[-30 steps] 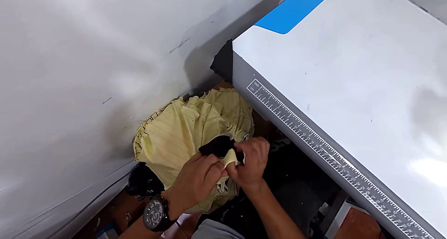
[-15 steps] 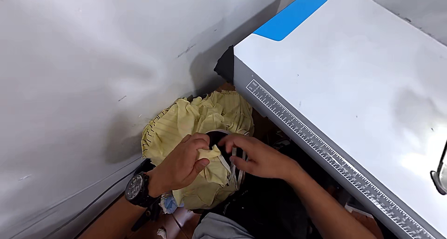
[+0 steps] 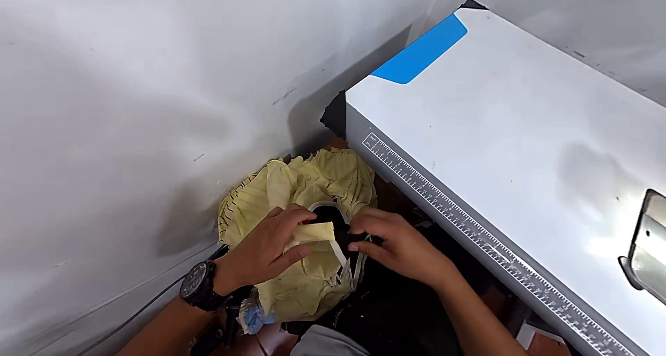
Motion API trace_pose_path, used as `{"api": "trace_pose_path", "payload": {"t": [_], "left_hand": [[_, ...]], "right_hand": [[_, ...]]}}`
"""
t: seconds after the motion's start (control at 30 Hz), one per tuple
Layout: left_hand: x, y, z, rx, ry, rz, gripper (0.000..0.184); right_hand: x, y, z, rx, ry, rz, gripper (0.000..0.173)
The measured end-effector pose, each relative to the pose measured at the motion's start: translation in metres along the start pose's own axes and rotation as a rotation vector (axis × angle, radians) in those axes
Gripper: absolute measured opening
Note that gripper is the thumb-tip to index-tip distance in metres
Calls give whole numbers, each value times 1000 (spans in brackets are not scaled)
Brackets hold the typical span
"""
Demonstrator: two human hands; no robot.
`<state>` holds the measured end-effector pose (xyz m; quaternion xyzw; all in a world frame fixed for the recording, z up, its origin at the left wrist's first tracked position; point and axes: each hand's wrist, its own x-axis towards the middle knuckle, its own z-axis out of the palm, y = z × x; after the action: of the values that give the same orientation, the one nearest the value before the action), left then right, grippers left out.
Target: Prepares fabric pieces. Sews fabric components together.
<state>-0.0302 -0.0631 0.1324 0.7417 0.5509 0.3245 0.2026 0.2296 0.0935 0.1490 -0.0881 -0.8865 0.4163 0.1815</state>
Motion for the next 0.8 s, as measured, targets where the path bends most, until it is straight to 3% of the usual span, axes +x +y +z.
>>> {"api": "trace_pose_path", "payload": {"t": [0.03,0.1,0.2,0.3,0.37,0.43,0.53,0.57,0.67,0.73,0.8], "left_hand": [[7,2,-3,-78,-55,-62,66],[25,7,-12,-211,-175,-113,55],[53,4,-24,-435,-328,22,32],[66,11,-36,-541,-374,129,24],[66,26,-46,-606,-361,221,22],[66,41,-58,-653,-326,311,23],[53,42,-84,-556,-115,283,23],[43,35,-89,-515,23,199,21],[15,13,-72,-511,418,-111,15],[15,13,-60,-542,564,-178,10],[39,32,-82,-448,583,-125,14]], "right_hand": [[-3,-7,2,-97,39,-17,19],[-5,-17,5,-253,84,-76,22],[-5,-27,3,-286,121,-130,24],[-6,-27,3,45,136,-100,22],[1,-16,21,383,12,-92,29],[10,-4,51,430,-97,-78,29],[6,-27,49,-62,-24,-157,19],[1,-46,33,-291,78,-247,9],[-10,-133,-10,-729,256,-359,14],[-4,-173,5,-791,202,-337,14],[7,-170,24,-625,159,-201,12]]}}
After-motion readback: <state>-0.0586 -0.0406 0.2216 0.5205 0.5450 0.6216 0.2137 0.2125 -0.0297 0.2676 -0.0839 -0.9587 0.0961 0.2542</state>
